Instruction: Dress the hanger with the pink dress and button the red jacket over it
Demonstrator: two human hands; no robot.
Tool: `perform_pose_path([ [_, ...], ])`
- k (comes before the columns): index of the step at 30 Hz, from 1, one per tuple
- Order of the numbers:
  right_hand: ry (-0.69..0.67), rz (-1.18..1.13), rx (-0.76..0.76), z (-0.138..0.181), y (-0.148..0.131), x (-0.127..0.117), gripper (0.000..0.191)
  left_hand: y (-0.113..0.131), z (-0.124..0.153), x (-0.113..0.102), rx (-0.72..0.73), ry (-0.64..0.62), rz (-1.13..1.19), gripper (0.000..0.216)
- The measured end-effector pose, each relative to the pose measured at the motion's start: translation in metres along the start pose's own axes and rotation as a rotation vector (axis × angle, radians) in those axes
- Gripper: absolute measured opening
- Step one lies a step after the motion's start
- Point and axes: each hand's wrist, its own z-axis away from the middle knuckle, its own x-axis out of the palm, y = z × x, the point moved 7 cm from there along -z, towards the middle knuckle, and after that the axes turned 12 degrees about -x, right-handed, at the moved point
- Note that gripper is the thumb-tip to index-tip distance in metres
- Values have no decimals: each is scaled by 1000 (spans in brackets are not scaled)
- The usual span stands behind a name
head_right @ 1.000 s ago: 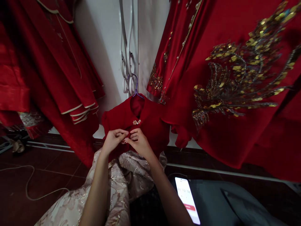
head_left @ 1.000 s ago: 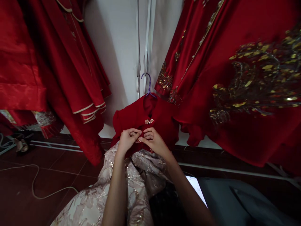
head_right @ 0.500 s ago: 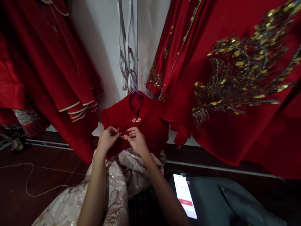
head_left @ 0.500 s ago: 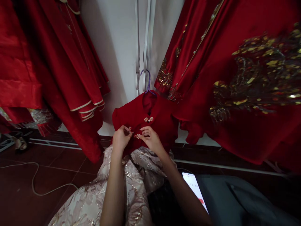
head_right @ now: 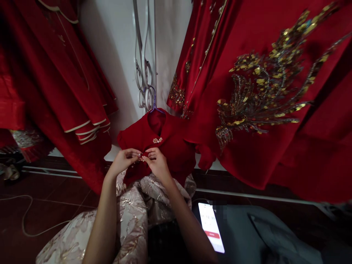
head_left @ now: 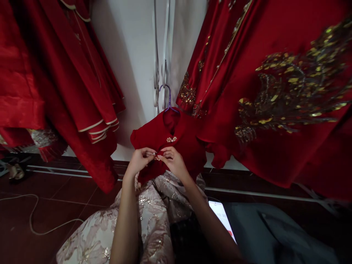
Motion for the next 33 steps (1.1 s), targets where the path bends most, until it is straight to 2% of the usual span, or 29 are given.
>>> perform_pose_path([
  [6,79,48,-53,2,6,4,25,0,5,0,-105,-104,74,28],
  [14,66,143,-178,6,-5,9,12,-3,7,1,-127,-67,27,30],
  [17,46,136,-155,5,-4,8,14,-6,6,-2,-138,-28,38,31],
  [20,38,91,-106,5,1,8,17,-9,5,-1,-149,-42,67,32],
  [25,48,74,-117,4,2,7,15,-8,5,0,-148,-38,86,34],
  [29,68,24,-80,2,5,4,23,-7,5,0,-150,-20,100,35],
  [33,71,87,-118,3,1,4,19,-8,4,-1,-135,-1,47,35],
])
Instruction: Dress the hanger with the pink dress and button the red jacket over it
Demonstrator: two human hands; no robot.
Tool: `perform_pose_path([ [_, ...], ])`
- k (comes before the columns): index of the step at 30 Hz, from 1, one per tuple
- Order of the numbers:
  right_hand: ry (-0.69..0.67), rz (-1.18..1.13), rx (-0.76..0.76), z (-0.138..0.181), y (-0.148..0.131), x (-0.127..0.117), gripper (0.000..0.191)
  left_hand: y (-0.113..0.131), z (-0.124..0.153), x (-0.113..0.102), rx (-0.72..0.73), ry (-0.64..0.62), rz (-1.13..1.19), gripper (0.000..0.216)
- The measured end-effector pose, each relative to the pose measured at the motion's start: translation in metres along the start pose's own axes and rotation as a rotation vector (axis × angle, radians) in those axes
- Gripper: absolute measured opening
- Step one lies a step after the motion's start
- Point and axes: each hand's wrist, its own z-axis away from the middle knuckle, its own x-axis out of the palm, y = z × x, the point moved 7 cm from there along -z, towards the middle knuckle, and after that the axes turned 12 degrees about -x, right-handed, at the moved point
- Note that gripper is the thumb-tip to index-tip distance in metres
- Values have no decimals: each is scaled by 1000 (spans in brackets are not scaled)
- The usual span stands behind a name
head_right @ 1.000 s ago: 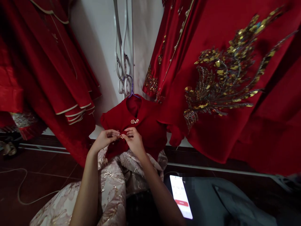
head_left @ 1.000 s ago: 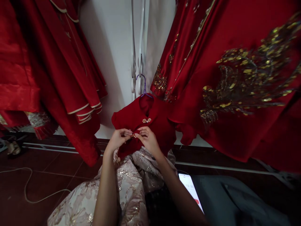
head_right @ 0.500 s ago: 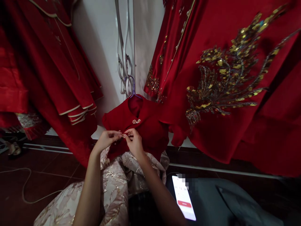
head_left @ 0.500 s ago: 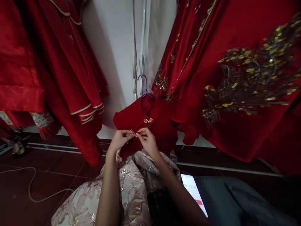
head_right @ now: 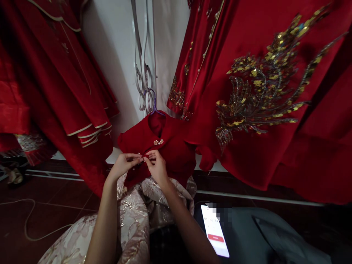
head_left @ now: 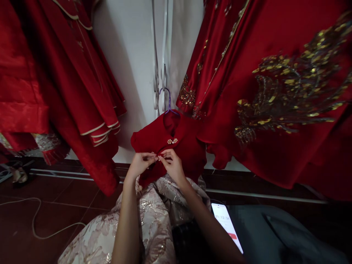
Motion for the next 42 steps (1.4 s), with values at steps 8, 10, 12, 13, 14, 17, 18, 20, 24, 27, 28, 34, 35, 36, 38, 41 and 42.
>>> perform_pose_path([
  [8,-9,105,-125,4,-14,4,9,-6,-1,0,16,6,-44,31],
  [10,-11,121,-146,4,-15,5,8,-4,-1,-1,39,15,-66,29],
  [12,-8,133,-155,4,-16,6,8,-2,-1,-2,58,19,-114,27],
  [13,-7,137,-155,4,-15,6,8,-3,-1,-2,60,18,-140,26],
  [14,-6,138,-154,5,-15,6,8,-3,-2,-2,61,15,-165,25],
  [17,-8,130,-154,5,-13,7,8,-4,-4,-4,80,11,-208,24],
  [18,-9,125,-156,5,-12,7,8,-4,-5,-5,86,16,-214,23],
  [20,-8,116,-162,6,-12,8,7,-6,-7,-6,91,36,-228,22],
  [24,0,111,-143,7,-11,10,9,-6,-9,-5,115,59,-246,19],
  [27,-37,123,-117,6,-10,9,11,-5,-9,-3,137,22,-239,16],
  [28,-63,129,-105,5,-10,7,11,-6,-8,-5,136,37,-254,17],
  [34,-125,141,3,-8,-7,-32,19,-21,1,-15,-32,30,-519,35],
  [35,-198,139,38,-9,-6,-36,21,-27,3,-14,-99,-13,-559,39],
  [36,-288,141,71,-9,-5,-38,22,-33,4,-14,-165,-48,-598,43],
  [38,-428,156,97,-8,-6,-43,23,-41,6,-15,-262,-79,-669,49],
  [41,-464,193,74,-8,-9,-55,24,-45,4,-19,-288,-45,-719,51],
  [42,-483,213,75,-7,-8,-57,23,-46,4,-20,-286,-40,-720,51],
])
